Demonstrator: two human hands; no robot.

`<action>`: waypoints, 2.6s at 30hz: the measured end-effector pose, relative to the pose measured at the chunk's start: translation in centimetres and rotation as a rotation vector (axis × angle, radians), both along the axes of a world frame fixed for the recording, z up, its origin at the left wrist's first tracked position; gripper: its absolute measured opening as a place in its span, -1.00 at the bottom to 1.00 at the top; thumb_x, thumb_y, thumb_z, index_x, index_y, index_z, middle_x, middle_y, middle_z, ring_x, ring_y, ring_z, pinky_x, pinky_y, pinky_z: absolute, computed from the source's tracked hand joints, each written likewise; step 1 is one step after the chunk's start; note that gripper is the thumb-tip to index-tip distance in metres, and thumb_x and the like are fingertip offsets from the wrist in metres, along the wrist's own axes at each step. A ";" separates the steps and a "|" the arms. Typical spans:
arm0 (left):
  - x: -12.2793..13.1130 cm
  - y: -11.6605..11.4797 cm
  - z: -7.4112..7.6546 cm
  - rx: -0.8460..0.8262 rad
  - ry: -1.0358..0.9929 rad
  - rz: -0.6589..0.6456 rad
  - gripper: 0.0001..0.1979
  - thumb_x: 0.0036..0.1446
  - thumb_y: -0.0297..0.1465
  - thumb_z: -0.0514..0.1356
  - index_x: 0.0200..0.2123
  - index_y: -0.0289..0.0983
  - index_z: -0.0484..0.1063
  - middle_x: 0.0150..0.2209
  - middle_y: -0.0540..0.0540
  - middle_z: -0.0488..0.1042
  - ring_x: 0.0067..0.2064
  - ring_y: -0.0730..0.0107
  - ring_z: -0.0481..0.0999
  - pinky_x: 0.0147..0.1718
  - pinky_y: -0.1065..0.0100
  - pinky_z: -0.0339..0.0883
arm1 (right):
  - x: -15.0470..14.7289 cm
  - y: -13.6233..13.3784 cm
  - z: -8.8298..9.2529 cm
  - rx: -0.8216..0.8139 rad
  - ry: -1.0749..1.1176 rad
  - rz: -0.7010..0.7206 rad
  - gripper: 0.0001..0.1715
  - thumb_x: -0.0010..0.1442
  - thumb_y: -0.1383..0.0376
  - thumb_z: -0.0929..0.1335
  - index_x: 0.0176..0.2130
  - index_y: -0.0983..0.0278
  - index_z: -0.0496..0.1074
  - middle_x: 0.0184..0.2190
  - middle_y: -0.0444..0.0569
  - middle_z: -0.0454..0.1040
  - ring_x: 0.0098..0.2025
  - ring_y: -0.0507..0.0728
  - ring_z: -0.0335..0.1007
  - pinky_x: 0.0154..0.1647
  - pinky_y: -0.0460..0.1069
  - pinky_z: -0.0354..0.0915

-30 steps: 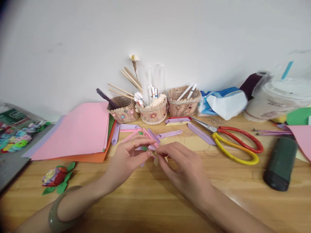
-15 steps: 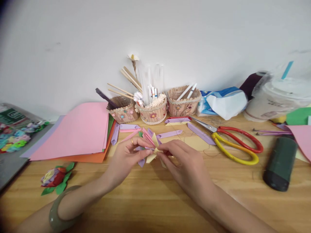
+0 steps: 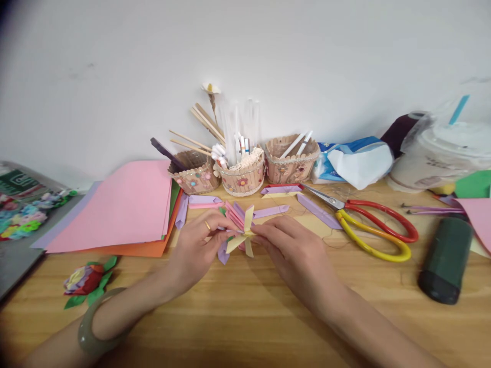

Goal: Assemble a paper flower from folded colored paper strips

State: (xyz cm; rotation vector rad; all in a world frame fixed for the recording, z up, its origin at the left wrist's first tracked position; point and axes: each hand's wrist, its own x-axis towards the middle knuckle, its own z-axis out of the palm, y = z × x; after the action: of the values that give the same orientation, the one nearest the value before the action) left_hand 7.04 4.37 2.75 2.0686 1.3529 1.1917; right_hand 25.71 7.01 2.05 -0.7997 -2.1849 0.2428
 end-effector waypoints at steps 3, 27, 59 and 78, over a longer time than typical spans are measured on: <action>0.2 -0.1 -0.1 0.019 0.021 0.054 -0.84 0.12 -0.58 0.04 -0.40 -0.28 0.38 -0.44 -0.04 0.42 -0.35 0.42 0.36 -0.37 0.39 0.25 | -0.2 -0.3 0.1 -0.006 0.007 -0.017 -0.86 0.14 0.46 0.31 -0.27 0.30 0.43 -0.39 0.01 0.50 -0.37 0.06 0.43 -0.39 -0.04 0.38; 0.5 -0.1 -0.8 -0.354 -0.551 -0.152 -0.94 0.19 -0.42 0.04 -0.35 -0.26 0.24 -0.27 -0.11 0.45 -0.26 0.41 0.46 -0.29 0.33 0.37 | 0.1 0.5 1.6 -0.527 0.202 -0.079 -0.75 0.18 0.15 0.26 -0.25 0.21 0.46 -0.31 -0.06 0.52 -0.31 0.12 0.44 -0.36 -0.02 0.36; 1.5 -0.9 0.2 -0.371 -0.308 0.038 -0.81 0.01 -0.46 0.20 -0.26 -0.27 0.54 -0.29 -0.11 0.56 -0.31 0.35 0.52 -0.36 0.36 0.42 | -0.5 -0.4 0.7 -0.675 0.274 -0.103 -0.78 0.02 0.18 0.40 -0.33 0.22 0.56 -0.37 -0.05 0.60 -0.37 0.17 0.53 -0.34 0.03 0.44; 1.1 -1.0 1.3 -0.025 -0.102 -0.023 -0.95 0.01 -0.54 0.19 -0.45 -0.31 0.44 -0.44 -0.07 0.53 -0.40 0.46 0.45 -0.40 0.42 0.34 | -0.1 -0.8 1.2 -0.289 0.074 0.045 -0.83 0.15 0.33 0.33 -0.48 0.26 0.33 -0.58 -0.15 0.39 -0.54 -0.02 0.30 -0.54 -0.15 0.20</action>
State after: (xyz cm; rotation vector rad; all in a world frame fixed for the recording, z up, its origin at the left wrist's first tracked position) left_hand 8.17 3.34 4.04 1.9724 1.2874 1.2470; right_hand 25.58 6.24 3.26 -0.8842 -2.1260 0.6121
